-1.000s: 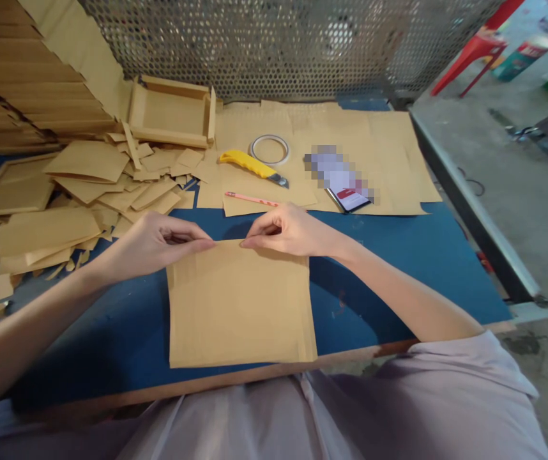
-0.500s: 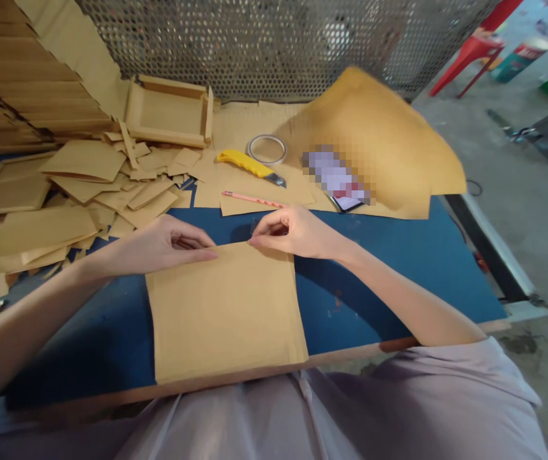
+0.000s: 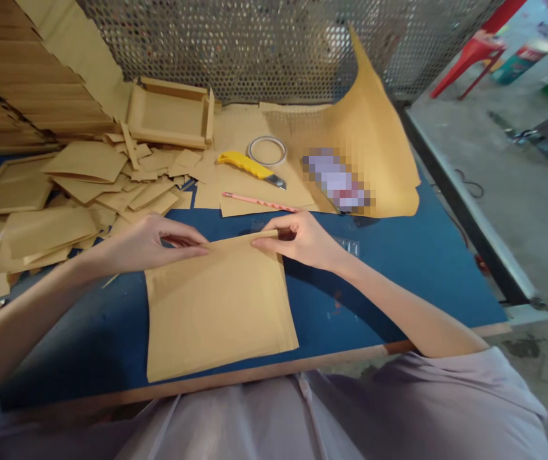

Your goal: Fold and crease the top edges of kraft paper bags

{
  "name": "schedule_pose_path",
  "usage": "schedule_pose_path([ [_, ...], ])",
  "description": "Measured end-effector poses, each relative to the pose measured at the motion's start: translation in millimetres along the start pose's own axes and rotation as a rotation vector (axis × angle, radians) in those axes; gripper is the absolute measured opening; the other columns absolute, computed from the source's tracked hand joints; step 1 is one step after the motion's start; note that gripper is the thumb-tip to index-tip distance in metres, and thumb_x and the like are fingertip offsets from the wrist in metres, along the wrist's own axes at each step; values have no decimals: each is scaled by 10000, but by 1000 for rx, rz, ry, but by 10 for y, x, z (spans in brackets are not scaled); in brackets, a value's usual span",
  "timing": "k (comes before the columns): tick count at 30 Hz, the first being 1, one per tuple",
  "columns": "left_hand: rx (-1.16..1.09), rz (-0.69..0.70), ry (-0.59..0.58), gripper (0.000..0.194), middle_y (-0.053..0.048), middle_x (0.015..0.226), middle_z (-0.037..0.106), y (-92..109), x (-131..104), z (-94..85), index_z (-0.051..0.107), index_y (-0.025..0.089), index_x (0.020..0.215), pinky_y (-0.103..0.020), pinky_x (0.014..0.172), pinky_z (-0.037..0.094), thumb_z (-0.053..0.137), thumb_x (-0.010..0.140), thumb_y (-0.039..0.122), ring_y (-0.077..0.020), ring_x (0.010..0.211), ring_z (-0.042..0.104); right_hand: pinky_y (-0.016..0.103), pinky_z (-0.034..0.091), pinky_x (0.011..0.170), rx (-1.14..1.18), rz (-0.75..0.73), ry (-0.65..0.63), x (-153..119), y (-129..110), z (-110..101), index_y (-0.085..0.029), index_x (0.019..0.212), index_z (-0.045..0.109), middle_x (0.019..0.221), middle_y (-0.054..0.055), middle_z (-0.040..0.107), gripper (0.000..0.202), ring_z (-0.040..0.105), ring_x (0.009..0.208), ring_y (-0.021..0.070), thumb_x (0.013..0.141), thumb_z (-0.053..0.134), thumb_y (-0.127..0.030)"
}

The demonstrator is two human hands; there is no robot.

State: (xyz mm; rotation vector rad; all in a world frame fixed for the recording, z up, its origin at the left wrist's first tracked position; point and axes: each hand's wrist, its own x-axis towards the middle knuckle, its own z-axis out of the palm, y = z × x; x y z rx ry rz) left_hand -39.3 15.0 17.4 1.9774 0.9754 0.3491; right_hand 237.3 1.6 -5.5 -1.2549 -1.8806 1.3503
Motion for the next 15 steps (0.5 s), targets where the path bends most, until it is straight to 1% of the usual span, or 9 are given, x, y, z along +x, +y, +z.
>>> schedule_pose_path([
  [2,78,18,-6,194,-18,819,766,48,28,33,762,171,892,-174,662,520,633,842,306,-122,699,682,228,388,504,-44,-32,51,-17,-17,46,-147,752,728,649,12,649,274,519,564,99,789,720,-419],
  [3,112,32,11,191,-13,815,765,80,48,65,761,174,898,-174,665,510,621,856,296,-118,691,679,228,401,515,-70,-54,73,-26,-23,64,-150,753,732,659,14,662,256,530,573,102,795,717,-402],
  [5,156,55,64,193,3,787,761,143,93,151,762,179,889,-172,658,486,601,881,285,-111,671,673,228,422,535,-121,-108,103,-46,-27,88,-154,744,736,665,16,683,221,553,587,109,804,710,-365],
  [8,145,57,135,204,15,744,753,205,154,284,765,173,866,-170,608,449,592,893,276,-105,638,655,236,461,578,-171,-183,136,-72,-6,100,-164,751,742,684,16,710,183,597,610,124,818,697,-329],
  [11,159,93,183,208,13,716,747,210,171,362,769,169,855,-181,552,415,587,893,259,-96,568,604,250,507,636,-170,-205,159,-81,18,103,-182,805,761,759,24,749,149,656,669,148,825,688,-310],
  [15,187,169,244,224,-11,761,765,172,130,392,773,173,905,-195,537,406,566,907,258,-96,532,576,272,546,683,-157,-222,148,-80,21,124,-203,862,781,842,30,778,161,703,739,176,844,668,-316],
])
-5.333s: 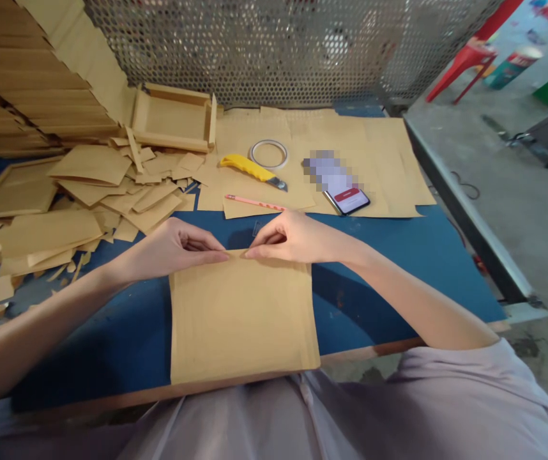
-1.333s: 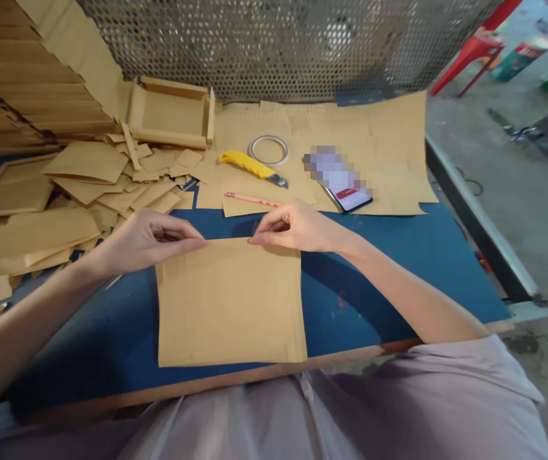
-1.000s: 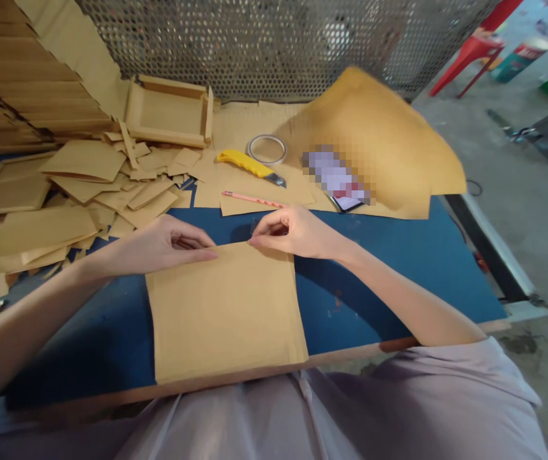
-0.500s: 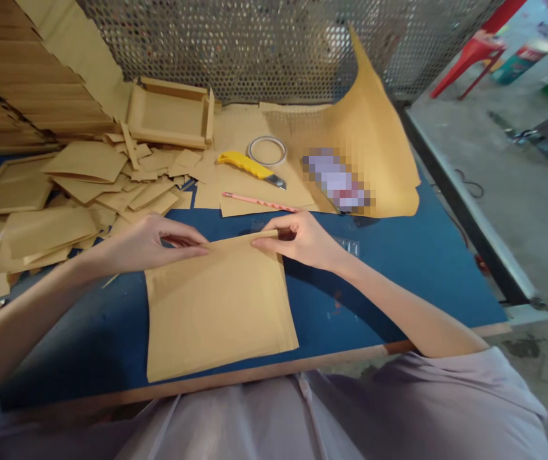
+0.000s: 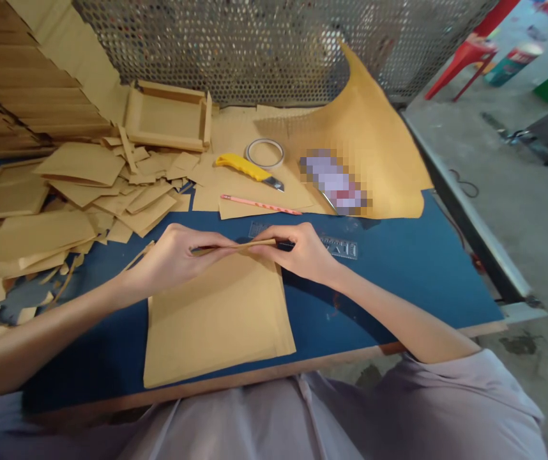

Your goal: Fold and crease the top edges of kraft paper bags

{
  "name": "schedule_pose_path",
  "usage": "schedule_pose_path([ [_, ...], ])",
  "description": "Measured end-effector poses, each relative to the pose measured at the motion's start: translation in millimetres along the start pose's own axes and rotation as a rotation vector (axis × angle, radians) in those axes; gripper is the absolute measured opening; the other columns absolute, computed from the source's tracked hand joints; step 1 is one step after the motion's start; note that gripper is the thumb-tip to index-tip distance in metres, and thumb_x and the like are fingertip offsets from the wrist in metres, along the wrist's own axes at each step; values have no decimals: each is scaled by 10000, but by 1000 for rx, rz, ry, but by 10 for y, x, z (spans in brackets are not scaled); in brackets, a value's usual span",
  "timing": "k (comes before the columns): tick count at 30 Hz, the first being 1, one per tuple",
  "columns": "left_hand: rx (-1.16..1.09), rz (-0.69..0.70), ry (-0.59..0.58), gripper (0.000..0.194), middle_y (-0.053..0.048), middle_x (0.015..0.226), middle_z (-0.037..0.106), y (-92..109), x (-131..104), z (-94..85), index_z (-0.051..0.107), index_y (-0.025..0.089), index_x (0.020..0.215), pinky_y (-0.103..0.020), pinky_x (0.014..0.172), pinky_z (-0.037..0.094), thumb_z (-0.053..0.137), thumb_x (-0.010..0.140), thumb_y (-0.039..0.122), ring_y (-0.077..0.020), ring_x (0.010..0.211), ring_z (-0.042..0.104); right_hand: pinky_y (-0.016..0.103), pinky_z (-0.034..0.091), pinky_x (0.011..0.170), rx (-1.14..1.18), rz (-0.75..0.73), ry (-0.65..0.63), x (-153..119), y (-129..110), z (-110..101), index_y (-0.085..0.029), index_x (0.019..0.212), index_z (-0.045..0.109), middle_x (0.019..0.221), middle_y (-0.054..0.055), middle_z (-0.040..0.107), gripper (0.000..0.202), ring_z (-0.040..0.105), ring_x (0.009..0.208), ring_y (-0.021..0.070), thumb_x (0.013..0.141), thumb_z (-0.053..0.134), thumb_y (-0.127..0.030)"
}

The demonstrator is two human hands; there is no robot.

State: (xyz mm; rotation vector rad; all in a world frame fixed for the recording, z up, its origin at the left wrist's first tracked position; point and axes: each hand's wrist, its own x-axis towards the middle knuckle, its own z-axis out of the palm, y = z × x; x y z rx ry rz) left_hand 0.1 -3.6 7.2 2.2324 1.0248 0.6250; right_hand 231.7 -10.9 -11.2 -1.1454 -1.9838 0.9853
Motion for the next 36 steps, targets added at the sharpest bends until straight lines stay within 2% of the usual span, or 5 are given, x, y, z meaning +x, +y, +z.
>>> schedule_pose_path([
  [7,-15,32,43,197,-11,834,778,6,-31,42,760,194,937,-195,606,460,569,920,241,-123,629,672,294,575,718,-69,-127,91,-46,42,60,-253,874,792,880,9,788,136,741,776,197,860,660,-280],
  [12,-58,61,88,169,-9,821,775,16,-21,101,753,180,924,-185,626,467,593,919,234,-119,639,678,259,566,684,-76,-247,104,-64,66,79,-221,904,791,872,25,790,137,743,757,176,868,659,-220],
  [23,-96,-12,68,191,-18,756,762,41,-9,88,755,157,853,-194,583,457,583,891,230,-117,597,643,288,578,712,45,-21,78,-51,-22,79,-221,838,788,851,26,786,162,729,764,190,856,655,-312],
  [29,-238,-126,22,167,-23,788,764,54,55,90,741,150,833,-198,643,519,605,867,242,-152,707,701,303,582,747,70,25,67,-49,-13,95,-214,837,781,863,32,782,176,722,792,195,865,638,-313],
  [36,-388,-193,19,179,-36,765,757,4,116,102,739,131,793,-203,643,542,657,841,283,-159,703,700,294,572,728,178,99,84,-15,-10,119,-189,831,758,876,48,775,179,712,801,190,841,669,-344],
])
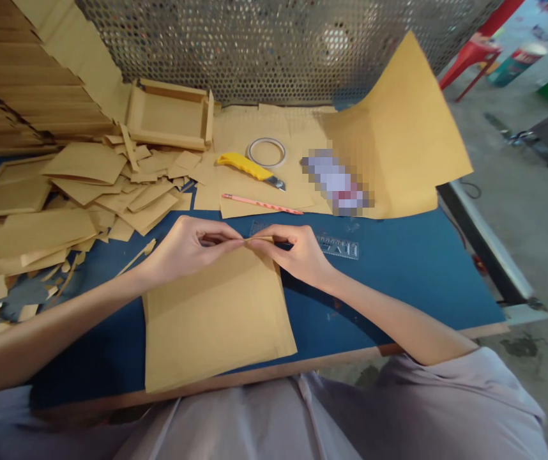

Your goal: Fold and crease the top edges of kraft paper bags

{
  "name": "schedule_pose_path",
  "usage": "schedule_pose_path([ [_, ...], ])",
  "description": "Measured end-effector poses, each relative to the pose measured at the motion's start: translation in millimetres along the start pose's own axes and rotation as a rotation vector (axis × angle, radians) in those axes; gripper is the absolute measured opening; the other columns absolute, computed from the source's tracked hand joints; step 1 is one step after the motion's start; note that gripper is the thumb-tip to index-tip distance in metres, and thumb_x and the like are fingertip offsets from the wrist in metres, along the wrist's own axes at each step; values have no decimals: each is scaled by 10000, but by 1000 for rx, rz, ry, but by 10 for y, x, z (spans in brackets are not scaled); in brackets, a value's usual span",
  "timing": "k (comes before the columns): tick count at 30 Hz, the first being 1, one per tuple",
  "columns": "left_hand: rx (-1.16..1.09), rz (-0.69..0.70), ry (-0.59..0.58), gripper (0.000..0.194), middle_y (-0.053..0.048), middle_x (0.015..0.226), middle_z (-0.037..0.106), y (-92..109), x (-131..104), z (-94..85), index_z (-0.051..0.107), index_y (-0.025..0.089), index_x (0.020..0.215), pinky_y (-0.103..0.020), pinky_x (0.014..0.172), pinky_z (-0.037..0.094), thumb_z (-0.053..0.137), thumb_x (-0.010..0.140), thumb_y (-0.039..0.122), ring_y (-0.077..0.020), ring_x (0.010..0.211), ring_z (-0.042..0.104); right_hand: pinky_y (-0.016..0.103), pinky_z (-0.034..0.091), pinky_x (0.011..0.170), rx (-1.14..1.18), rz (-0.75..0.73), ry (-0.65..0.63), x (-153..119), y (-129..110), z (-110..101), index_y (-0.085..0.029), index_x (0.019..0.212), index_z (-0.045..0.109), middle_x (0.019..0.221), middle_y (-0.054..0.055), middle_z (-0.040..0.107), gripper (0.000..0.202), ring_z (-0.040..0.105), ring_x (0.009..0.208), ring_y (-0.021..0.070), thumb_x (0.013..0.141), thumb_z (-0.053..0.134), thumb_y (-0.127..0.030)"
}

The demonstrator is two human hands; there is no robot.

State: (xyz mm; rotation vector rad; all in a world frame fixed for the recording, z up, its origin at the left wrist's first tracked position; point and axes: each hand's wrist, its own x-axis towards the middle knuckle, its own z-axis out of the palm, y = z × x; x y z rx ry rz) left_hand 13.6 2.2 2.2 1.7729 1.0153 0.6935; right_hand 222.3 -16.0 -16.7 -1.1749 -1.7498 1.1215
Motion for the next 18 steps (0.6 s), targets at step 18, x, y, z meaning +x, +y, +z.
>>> schedule_pose_path([
  [18,-28,-26,-130,191,-42,737,743,41,201,-101,747,121,793,-191,561,483,659,835,285,-129,641,653,271,502,630,90,118,67,33,36,-42,-185,754,717,745,23,723,224,641,697,156,827,678,-393],
])
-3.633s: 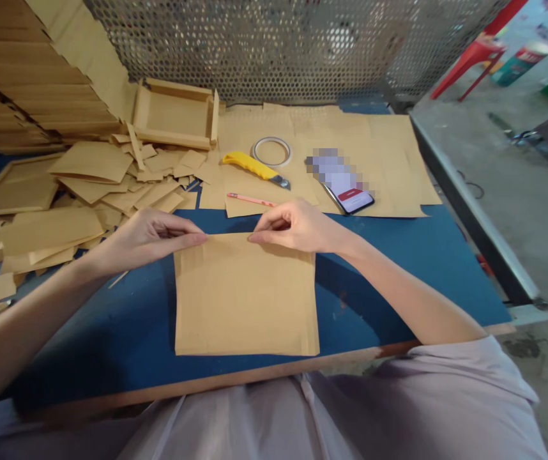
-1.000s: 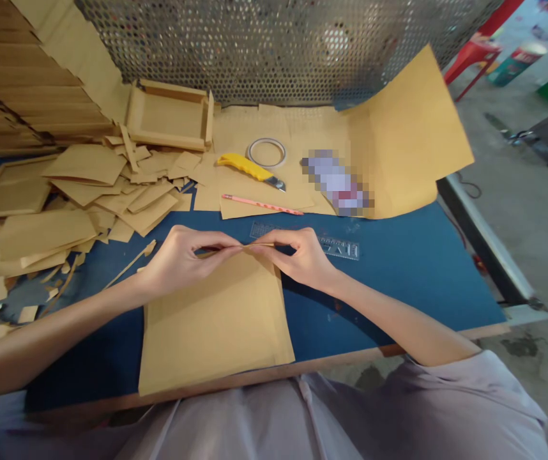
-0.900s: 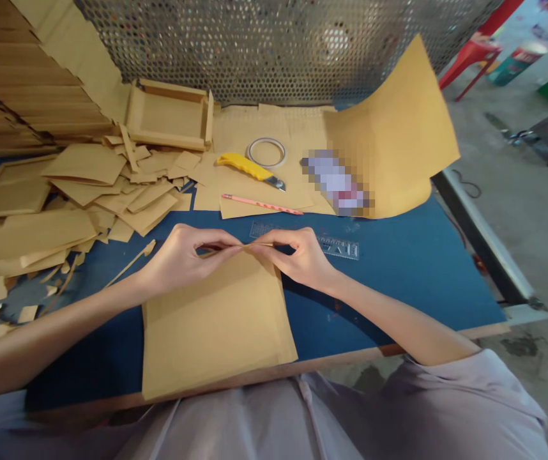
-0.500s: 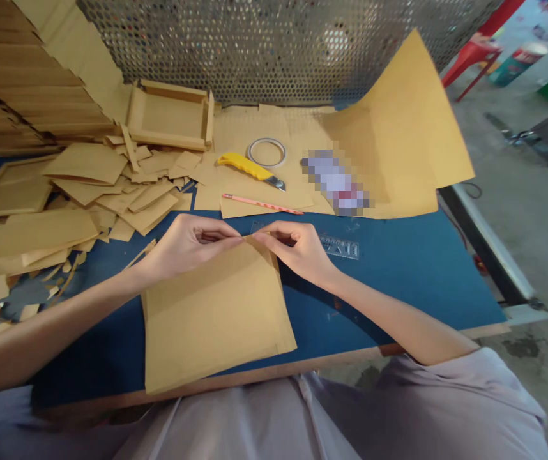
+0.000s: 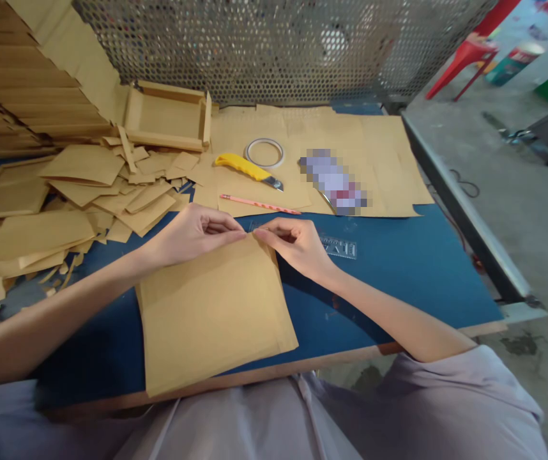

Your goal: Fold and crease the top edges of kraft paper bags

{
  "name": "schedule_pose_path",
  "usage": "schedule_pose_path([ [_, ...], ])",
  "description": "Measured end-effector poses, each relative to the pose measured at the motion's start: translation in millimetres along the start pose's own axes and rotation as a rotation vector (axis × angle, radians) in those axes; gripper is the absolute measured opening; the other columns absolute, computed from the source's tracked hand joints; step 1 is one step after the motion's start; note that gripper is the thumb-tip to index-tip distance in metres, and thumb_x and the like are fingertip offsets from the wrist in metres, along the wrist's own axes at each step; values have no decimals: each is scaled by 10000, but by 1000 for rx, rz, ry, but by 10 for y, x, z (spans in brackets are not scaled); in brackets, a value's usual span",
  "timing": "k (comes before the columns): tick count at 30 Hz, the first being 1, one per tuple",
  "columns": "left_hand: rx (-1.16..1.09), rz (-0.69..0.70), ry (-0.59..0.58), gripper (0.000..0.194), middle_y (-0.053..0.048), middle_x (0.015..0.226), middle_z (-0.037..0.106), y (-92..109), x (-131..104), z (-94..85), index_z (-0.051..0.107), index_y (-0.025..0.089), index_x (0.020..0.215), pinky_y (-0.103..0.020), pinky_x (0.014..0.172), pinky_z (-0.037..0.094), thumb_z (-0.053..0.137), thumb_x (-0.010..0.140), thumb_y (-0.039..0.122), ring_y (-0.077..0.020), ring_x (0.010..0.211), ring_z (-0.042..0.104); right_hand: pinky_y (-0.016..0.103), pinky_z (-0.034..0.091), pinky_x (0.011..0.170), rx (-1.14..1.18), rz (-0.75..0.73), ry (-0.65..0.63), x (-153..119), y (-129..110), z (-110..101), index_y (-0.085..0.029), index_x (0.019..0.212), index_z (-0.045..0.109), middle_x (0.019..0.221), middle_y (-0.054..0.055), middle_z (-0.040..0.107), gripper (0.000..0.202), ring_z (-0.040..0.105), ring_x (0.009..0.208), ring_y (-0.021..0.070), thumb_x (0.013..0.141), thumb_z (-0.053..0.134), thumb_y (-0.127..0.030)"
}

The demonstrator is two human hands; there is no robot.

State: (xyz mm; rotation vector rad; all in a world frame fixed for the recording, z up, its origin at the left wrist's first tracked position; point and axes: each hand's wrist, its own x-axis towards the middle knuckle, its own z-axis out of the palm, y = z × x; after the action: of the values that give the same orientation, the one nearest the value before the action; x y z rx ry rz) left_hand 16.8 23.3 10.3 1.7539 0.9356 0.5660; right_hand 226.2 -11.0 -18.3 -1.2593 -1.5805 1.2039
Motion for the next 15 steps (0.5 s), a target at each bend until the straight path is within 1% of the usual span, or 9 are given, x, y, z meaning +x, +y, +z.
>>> schedule_pose_path([
  [4,26,22,-3,164,-34,741,738,8,-28,16,733,129,785,-189,576,495,638,839,251,-126,647,652,275,521,672,75,38,-70,17,-14,6,-188,823,720,829,35,734,214,659,747,160,806,701,-400],
  [6,36,23,-22,164,-30,728,732,14,-40,30,728,133,773,-190,584,504,628,841,244,-125,645,649,273,517,660,98,53,-94,21,-14,10,-181,812,708,822,38,726,222,653,722,153,795,713,-402],
  [9,47,33,-28,172,-30,721,728,-5,-47,56,724,134,763,-195,593,515,628,840,254,-128,644,648,260,485,613,50,35,-119,18,-7,14,-167,779,689,768,34,698,227,620,667,134,822,686,-389],
  [15,23,41,-34,174,-28,700,714,-71,-46,78,716,127,753,-194,586,521,631,819,265,-129,639,647,241,435,568,-63,-38,-160,-4,25,32,-158,813,665,749,21,659,196,567,627,112,871,626,-341],
])
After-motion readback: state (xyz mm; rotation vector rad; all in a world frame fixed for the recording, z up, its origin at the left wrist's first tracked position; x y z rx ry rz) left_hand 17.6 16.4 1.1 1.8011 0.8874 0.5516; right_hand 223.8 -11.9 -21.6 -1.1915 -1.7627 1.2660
